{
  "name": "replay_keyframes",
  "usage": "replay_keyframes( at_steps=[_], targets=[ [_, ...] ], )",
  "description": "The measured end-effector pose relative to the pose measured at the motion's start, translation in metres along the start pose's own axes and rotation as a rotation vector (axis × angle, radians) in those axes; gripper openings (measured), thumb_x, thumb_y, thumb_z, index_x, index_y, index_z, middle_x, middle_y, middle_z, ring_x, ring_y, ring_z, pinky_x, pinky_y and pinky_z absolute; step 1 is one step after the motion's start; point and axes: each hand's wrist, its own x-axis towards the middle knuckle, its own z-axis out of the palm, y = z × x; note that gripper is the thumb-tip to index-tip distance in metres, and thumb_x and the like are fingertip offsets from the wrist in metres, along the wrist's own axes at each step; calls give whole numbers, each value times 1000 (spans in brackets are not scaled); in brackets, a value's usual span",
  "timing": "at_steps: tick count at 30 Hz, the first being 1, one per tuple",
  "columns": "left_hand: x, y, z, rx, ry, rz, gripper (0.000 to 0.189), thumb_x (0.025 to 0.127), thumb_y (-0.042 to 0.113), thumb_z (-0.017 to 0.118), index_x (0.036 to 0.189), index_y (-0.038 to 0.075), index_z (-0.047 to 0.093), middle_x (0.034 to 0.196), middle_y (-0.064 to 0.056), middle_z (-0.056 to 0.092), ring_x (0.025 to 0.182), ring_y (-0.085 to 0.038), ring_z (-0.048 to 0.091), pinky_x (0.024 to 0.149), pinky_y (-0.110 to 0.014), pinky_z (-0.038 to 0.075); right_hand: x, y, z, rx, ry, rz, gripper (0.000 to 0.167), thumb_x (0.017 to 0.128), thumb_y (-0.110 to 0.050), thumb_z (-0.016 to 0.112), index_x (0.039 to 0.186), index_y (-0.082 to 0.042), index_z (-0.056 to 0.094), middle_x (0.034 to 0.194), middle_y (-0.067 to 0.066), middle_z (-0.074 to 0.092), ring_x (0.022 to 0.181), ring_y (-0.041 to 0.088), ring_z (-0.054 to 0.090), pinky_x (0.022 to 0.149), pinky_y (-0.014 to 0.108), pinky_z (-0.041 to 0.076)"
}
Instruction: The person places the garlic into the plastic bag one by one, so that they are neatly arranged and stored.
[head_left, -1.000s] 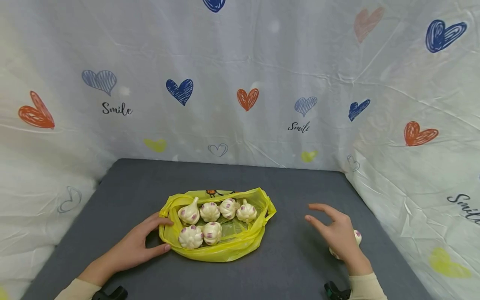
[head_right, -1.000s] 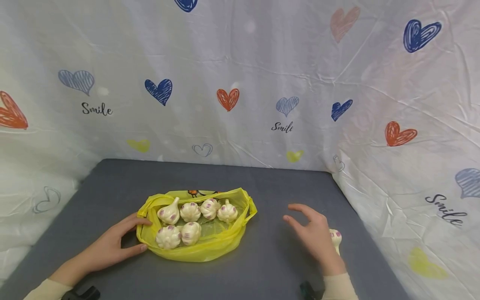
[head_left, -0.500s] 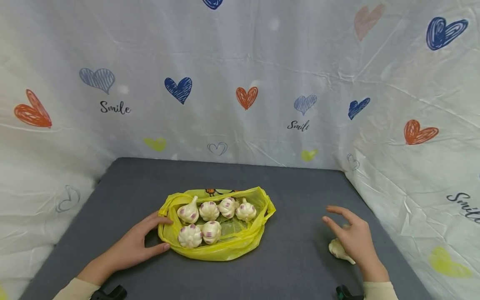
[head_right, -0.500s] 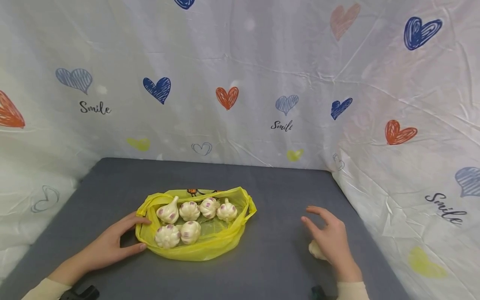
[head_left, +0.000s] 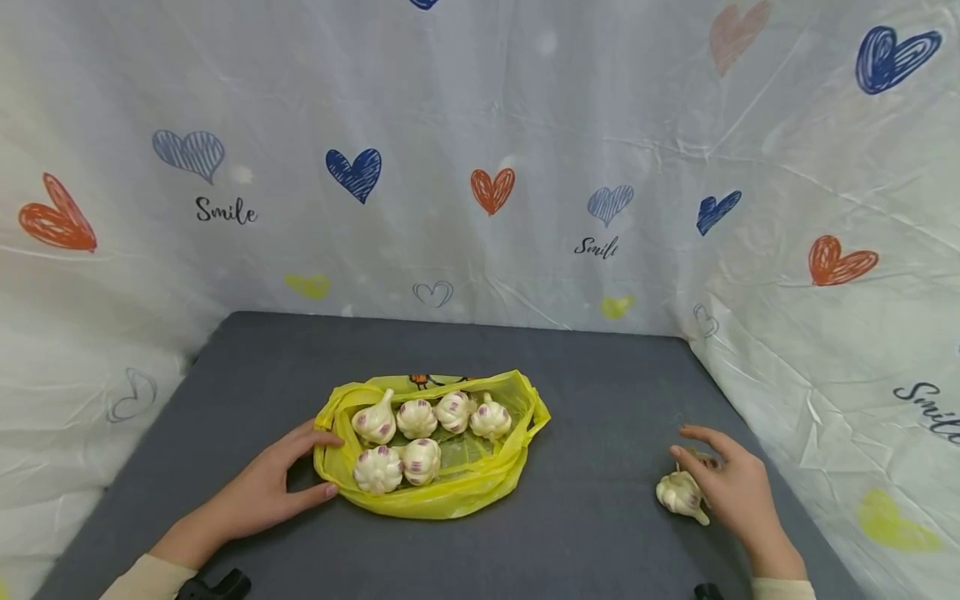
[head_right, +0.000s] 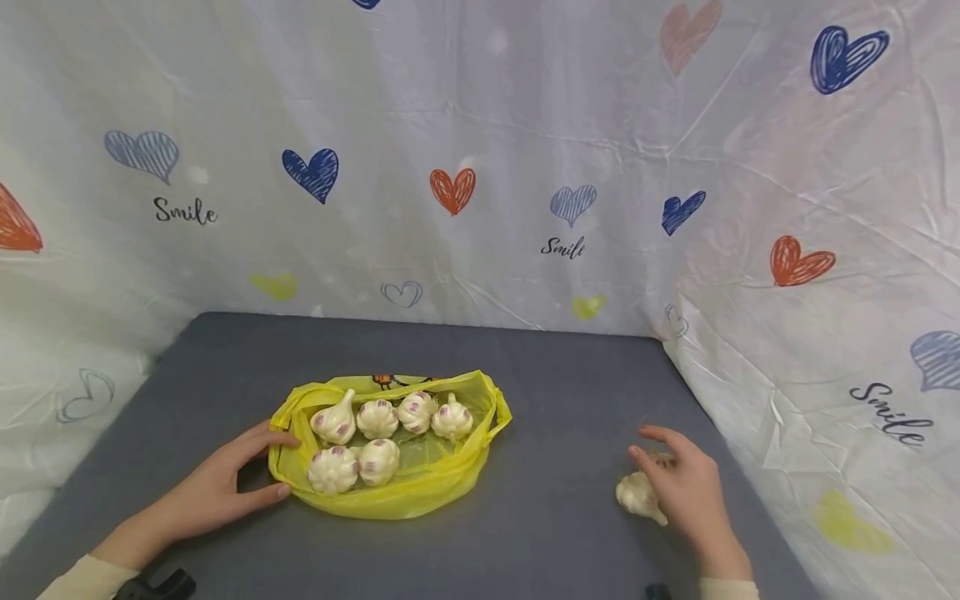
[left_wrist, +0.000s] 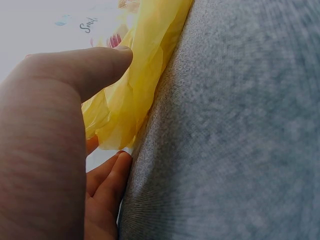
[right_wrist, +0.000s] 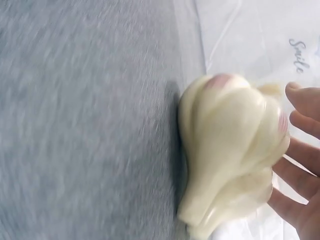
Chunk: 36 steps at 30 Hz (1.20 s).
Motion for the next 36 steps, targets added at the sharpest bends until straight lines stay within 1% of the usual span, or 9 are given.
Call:
replay_keyframes(
  at_steps=[2, 4, 11, 14, 17, 20, 27, 30, 36],
  targets=[
    [1, 0, -1, 3, -1, 3, 51, 97, 44, 85, 143, 38, 62, 160, -3, 54, 147, -39, 52, 105, -65, 53, -1, 4, -2, -27, 25, -14, 35, 101, -29, 84, 131, -12, 78, 138, 16, 72, 110, 35, 73, 73, 14, 50],
    [1, 0, -1, 3, -1, 2, 51, 97, 44, 85, 143, 39, 62, 160, -3, 54, 147, -38, 52, 106, -66, 52, -2, 8, -4, -35, 31, -12, 35, 101, -29, 84, 131, -12, 78, 140, 15, 71, 118, 41, 68, 78, 14, 49],
    [0, -2, -1, 1, -3, -19, 52, 97, 47, 84, 144, 39, 62, 159, -2, 54, 146, -37, 52, 105, -67, 52, -7, 23, -7, -19, -22, 41, 43, 103, -34, 81, 135, -6, 74, 145, 21, 67, 127, 50, 62, 93, 61, 54],
    [0, -2, -1, -2, -4, -21, 52, 97, 47, 84, 144, 39, 62, 160, -3, 53, 147, -38, 51, 106, -68, 52, -10, 30, -6, -31, -23, 54, 43, 102, -35, 81, 134, -7, 75, 143, 22, 68, 123, 40, 65, 94, 41, 55],
    [0, 0, -1, -1, -5, -14, 52, 98, 45, 85, 144, 38, 62, 159, -2, 54, 146, -37, 52, 105, -65, 53, -11, 37, -5, -36, -10, 48, 41, 101, -35, 83, 131, -8, 77, 138, 21, 71, 115, 3, 63, 86, 15, 50],
    [1, -1, -1, 4, -6, -6, 52, 98, 44, 85, 144, 38, 62, 157, -1, 56, 144, -34, 54, 104, -59, 56, -13, 41, -3, -36, -5, 48, 39, 99, -35, 86, 128, -11, 79, 133, 18, 74, 107, -11, 57, 83, 10, 49],
    [1, -5, 0, 12, 3, -20, 53, 97, 47, 85, 144, 41, 61, 156, 4, 55, 144, -29, 53, 104, -55, 57, -12, 39, -5, -50, -78, 104, 47, 97, -37, 87, 132, -8, 76, 128, 23, 75, 100, 34, 77, 74, 22, 56],
    [1, -3, 0, 12, 2, -14, 53, 97, 46, 85, 144, 40, 61, 156, 2, 56, 143, -32, 54, 103, -58, 56, -12, 39, -4, -48, -99, 111, 48, 97, -36, 87, 134, -7, 75, 128, 23, 75, 102, 31, 77, 75, 21, 57],
    [1, -2, 0, 12, 0, -9, 52, 97, 45, 85, 144, 39, 62, 157, 0, 56, 144, -35, 54, 104, -59, 56, -12, 42, -5, -54, -100, 88, 45, 96, -32, 88, 133, -9, 76, 125, 20, 76, 98, 6, 69, 74, 20, 57]
  ],
)
